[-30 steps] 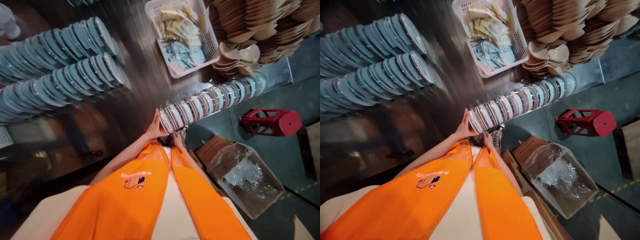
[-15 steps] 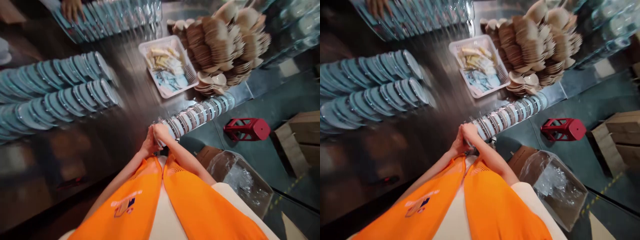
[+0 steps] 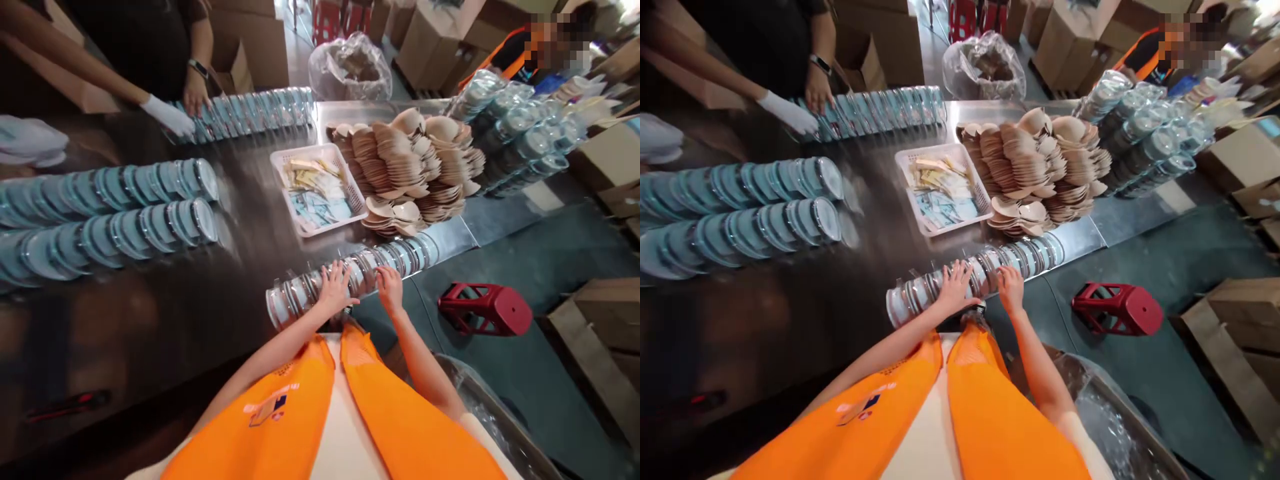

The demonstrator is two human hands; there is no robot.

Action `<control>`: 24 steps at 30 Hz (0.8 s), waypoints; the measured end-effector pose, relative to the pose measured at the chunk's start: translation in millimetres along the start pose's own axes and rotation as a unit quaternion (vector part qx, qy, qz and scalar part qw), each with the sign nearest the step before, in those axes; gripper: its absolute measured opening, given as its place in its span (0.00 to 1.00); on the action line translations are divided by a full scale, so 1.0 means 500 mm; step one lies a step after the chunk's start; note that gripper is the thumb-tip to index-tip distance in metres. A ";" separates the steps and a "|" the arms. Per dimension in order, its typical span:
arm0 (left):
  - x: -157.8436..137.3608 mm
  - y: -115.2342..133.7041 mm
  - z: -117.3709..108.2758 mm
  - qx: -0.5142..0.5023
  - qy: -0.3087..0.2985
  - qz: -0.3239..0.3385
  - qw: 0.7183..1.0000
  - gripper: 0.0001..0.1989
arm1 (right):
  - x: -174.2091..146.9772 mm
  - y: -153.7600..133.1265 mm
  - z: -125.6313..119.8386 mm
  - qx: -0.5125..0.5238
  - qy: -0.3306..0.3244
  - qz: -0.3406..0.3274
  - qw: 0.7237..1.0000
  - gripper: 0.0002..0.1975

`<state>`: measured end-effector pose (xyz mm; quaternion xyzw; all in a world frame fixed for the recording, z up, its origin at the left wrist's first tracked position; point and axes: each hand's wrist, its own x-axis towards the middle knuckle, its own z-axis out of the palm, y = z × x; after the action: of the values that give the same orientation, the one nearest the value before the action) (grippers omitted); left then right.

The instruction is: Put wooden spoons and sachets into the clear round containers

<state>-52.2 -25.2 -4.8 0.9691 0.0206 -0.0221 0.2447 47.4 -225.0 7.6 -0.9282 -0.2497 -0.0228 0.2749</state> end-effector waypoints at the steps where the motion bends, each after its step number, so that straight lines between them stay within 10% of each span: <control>1: 0.022 0.022 0.018 -0.004 0.006 -0.011 1.000 0.56 | 0.032 0.011 -0.001 -0.013 -0.017 -0.026 0.999 0.22; 6: 0.041 0.020 0.073 -0.026 0.010 -0.016 0.999 0.55 | 0.082 0.048 0.022 -0.015 -0.129 -0.138 0.982 0.23; 15: -0.032 -0.033 0.046 -0.028 0.007 0.002 1.000 0.50 | 0.092 0.086 0.024 0.038 -0.144 -0.189 0.971 0.23; 19: -0.083 -0.060 0.008 -0.013 0.119 -0.096 0.988 0.51 | 0.073 0.070 0.005 0.080 -0.124 -0.186 0.971 0.25; 21: -0.144 -0.095 -0.009 -0.021 0.253 -0.248 0.935 0.48 | 0.046 0.055 0.012 0.150 -0.156 -0.165 0.962 0.26; 24: -0.248 -0.152 -0.017 -0.095 0.389 -0.493 0.772 0.44 | 0.014 0.023 0.051 0.244 -0.268 -0.066 0.929 0.31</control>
<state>-179.8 42.1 -27.0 0.7236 0.5910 0.2414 0.2625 56.7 -217.0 -18.5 -0.7853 -0.3725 0.2707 0.4138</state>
